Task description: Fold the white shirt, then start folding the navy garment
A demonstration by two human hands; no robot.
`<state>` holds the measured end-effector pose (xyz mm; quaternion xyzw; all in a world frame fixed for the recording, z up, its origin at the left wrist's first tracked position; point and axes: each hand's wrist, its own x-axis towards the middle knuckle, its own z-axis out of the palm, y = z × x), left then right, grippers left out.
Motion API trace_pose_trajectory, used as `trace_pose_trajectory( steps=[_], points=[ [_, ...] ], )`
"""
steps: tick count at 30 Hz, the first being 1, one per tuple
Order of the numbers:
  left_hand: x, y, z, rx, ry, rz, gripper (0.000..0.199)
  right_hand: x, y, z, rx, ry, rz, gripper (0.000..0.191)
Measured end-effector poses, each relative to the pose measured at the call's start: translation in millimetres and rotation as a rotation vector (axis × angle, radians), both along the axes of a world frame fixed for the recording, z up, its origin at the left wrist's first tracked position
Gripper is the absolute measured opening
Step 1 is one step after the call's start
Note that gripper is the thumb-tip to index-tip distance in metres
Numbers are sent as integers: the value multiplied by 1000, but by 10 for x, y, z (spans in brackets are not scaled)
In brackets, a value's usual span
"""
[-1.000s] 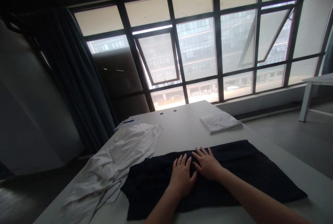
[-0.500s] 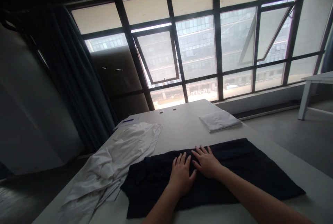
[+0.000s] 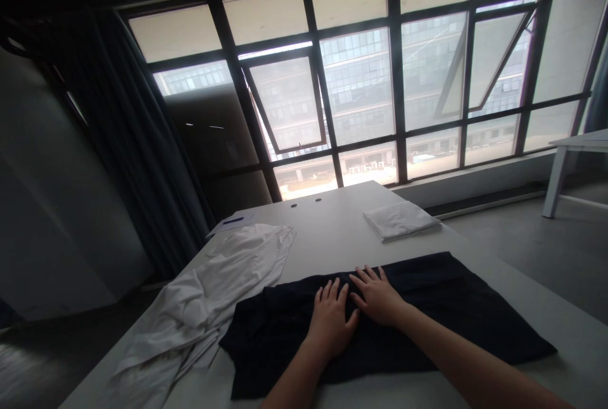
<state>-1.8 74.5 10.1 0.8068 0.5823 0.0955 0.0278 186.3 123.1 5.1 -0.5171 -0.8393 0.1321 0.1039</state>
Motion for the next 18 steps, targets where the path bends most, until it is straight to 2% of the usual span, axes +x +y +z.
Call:
trace_pose_trajectory(
  steps=[18],
  points=[
    [27,-19,60,-28,32,14,70,7,-3,5,-1,3,-3,69]
  ],
)
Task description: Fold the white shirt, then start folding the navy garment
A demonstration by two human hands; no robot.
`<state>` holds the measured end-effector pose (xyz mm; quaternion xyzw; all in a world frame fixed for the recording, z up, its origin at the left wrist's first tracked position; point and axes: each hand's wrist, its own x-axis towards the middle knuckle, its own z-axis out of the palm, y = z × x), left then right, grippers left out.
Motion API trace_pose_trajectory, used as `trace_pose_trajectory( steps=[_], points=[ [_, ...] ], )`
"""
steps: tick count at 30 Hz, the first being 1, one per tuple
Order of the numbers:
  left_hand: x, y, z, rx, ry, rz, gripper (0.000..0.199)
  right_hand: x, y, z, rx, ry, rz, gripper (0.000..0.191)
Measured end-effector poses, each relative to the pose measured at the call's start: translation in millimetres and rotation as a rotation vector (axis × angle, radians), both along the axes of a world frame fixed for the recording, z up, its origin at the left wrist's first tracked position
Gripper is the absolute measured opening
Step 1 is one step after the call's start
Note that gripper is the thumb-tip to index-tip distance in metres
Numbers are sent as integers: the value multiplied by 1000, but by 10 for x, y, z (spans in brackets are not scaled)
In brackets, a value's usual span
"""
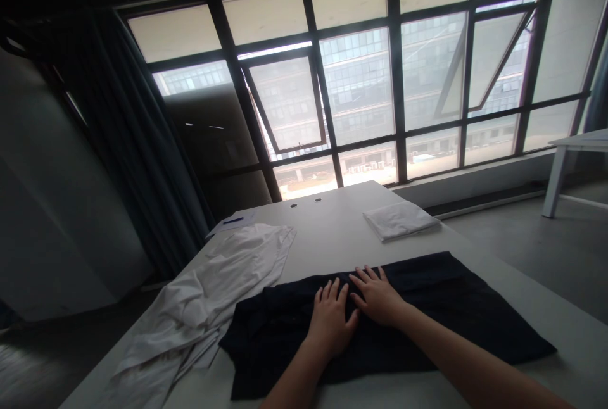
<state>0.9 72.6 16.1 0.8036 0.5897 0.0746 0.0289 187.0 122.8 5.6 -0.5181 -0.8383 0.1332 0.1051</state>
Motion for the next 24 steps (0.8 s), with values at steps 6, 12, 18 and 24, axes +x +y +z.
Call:
trace_pose_trajectory(
  steps=[6,12,18,24],
  points=[
    [4,8,-15,-7,7,2,71,0,2,-6,0,-2,-1,69],
    [-12,13,-44,18,-17,-12,71,0,6,-5,-5,-3,-1,70],
    [-21,20,-73,32,-32,-17,70,7,4,3,9,-2,1,69],
    [-20,18,-65,33,-26,-19,70,2,3,8,-7,-13,0,69]
  ],
)
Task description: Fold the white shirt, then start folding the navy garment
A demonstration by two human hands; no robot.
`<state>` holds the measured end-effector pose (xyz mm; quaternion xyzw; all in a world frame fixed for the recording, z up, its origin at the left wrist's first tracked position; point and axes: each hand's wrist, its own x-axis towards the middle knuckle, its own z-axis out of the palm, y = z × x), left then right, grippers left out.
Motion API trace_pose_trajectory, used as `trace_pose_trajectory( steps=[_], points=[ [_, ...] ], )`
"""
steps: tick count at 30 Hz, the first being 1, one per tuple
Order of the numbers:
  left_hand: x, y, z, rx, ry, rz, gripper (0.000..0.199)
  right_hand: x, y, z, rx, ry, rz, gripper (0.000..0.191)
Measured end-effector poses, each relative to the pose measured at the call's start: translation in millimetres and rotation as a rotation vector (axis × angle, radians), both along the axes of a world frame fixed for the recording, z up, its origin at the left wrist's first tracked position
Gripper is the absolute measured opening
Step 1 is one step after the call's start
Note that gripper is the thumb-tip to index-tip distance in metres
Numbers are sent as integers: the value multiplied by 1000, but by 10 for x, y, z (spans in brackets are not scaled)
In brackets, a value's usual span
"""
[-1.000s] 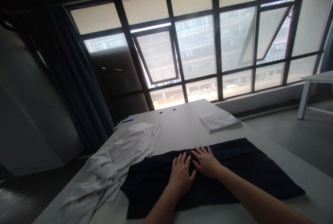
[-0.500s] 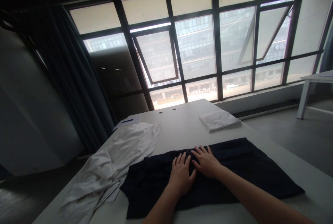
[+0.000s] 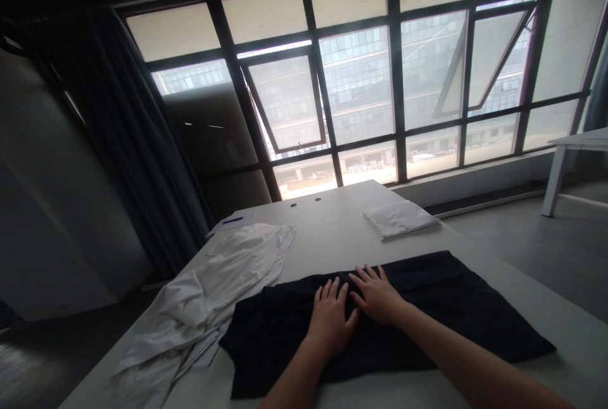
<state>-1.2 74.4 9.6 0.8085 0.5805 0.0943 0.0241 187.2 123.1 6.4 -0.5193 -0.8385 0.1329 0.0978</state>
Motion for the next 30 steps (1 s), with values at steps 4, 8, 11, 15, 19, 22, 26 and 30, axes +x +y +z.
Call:
trace_pose_trajectory(
  steps=[4,8,11,15,19,22,26,30],
  points=[
    [-1,5,-5,3,-14,0,70,-2,-3,3,4,5,1,69],
    [-6,13,-25,4,-20,-2,70,0,-7,0,6,5,0,69],
    [-12,16,-37,14,-20,-5,70,-1,-8,-8,14,6,4,69],
    [-16,14,-41,17,-14,-5,69,-1,-5,-17,21,12,6,69],
    [-12,10,-33,13,4,-3,70,-1,-2,-17,15,13,5,69],
    [-11,10,-30,9,10,1,70,0,-3,-13,16,13,5,69],
    [-15,15,-36,22,-11,-6,69,0,-6,-13,17,14,2,69],
    [-18,15,-36,21,-11,-7,69,1,-1,-19,15,17,3,69]
  ],
)
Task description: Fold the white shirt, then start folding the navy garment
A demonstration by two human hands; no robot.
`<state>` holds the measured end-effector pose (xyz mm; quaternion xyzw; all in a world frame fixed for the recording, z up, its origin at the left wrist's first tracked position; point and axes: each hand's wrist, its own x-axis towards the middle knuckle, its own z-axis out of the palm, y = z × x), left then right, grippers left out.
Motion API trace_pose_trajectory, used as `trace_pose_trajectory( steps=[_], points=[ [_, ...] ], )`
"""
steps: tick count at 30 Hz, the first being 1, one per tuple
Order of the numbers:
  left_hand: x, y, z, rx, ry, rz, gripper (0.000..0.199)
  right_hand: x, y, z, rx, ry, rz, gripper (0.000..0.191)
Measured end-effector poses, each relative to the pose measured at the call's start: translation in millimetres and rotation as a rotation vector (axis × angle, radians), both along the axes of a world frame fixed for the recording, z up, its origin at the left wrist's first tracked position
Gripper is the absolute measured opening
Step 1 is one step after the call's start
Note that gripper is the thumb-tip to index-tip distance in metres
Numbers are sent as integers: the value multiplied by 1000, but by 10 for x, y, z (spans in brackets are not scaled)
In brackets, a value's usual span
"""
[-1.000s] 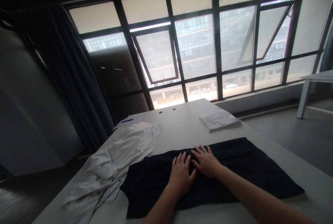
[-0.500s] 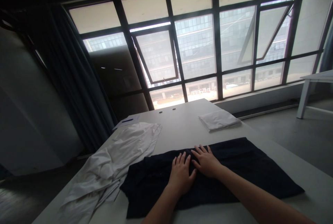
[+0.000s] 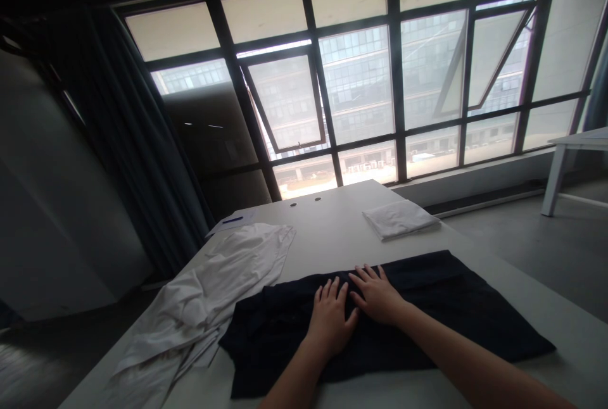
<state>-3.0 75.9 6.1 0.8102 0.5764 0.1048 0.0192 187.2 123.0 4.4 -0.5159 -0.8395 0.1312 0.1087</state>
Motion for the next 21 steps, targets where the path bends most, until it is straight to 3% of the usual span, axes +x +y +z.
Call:
trace_pose_trajectory(
  steps=[21],
  points=[
    [4,5,-11,2,9,-1,69,5,16,-28,6,-3,1,69]
  ],
)
